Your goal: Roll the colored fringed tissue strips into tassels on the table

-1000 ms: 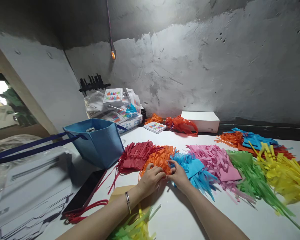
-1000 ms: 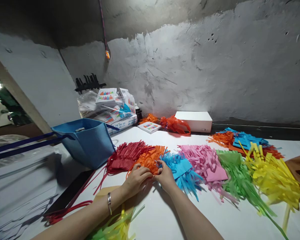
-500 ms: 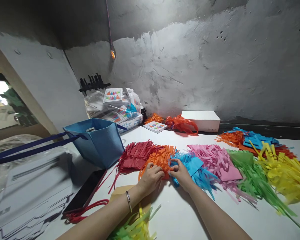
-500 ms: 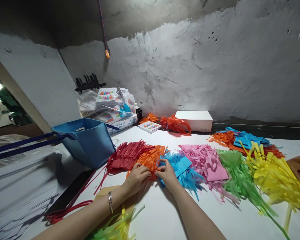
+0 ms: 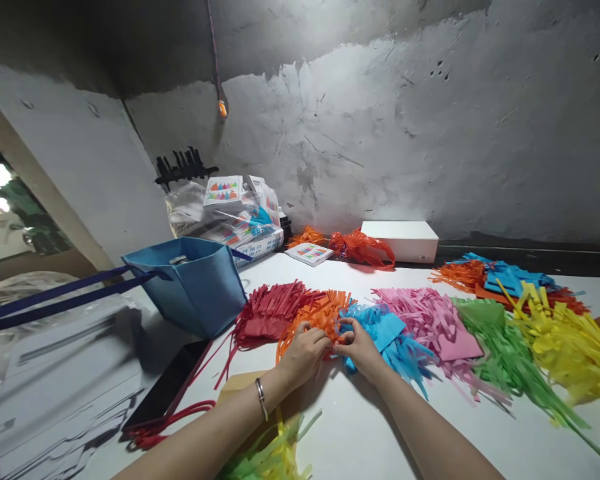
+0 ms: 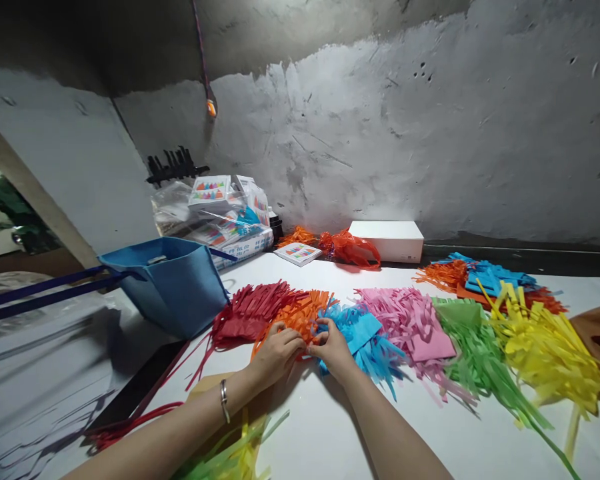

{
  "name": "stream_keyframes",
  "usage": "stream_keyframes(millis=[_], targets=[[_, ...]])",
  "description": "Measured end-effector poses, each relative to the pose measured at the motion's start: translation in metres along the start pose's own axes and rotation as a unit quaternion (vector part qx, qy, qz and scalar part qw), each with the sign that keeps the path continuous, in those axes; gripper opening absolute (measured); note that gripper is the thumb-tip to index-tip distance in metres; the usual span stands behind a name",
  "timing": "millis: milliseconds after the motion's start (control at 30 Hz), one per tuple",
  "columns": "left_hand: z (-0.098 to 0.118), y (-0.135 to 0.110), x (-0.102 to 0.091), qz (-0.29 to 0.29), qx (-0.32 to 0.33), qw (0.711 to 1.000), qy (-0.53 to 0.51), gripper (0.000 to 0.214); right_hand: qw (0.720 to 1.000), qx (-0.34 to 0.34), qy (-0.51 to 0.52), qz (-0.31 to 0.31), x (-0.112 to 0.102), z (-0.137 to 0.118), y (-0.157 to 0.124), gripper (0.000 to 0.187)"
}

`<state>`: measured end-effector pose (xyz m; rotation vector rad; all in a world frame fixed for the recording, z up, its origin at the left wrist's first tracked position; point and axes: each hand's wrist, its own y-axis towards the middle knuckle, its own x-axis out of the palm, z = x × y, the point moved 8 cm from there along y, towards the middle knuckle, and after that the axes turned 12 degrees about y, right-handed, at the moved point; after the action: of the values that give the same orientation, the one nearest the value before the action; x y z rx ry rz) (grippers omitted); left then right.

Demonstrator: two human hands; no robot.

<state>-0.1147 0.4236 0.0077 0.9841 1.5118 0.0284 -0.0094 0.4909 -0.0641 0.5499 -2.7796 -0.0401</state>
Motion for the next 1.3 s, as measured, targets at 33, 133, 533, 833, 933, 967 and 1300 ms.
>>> stream_keyframes(millis=[33, 133, 533, 833, 933, 967, 1300], targets=[[0.0, 0.0, 0.0, 0.0, 0.001, 1.0, 0.003, 0.03, 1.0, 0.0, -0.002, 0.001, 0.0, 0.001, 0.0, 0.03], [0.0, -0.001, 0.0, -0.001, 0.005, 1.0, 0.013, 0.029, 1.0, -0.002, -0.012, 0.003, -0.002, 0.002, 0.001, 0.029], [0.011, -0.011, 0.0, -0.018, 0.09, 0.992, 0.085, 0.026, 0.983, -0.104, -0.128, 0.076, -0.006, -0.007, 0.002, 0.03], [0.025, -0.005, 0.0, -0.087, 0.21, 0.969, 0.098, 0.01, 0.958, -0.144, -0.227, 0.099, -0.009, -0.012, 0.008, 0.031], [0.023, 0.003, -0.003, -0.111, 0.211, 0.966, 0.1, 0.008, 0.94, -0.178, -0.278, 0.09, -0.005, -0.027, 0.0, 0.031], [0.023, 0.005, -0.004, -0.118, 0.212, 0.965, 0.1, 0.007, 0.93, -0.192, -0.301, 0.082, -0.003, -0.033, -0.004, 0.029], [0.014, 0.006, 0.0, -0.135, 0.165, 0.971, 0.104, 0.013, 0.811, -0.184, -0.551, -0.069, 0.023, -0.05, -0.029, 0.015]])
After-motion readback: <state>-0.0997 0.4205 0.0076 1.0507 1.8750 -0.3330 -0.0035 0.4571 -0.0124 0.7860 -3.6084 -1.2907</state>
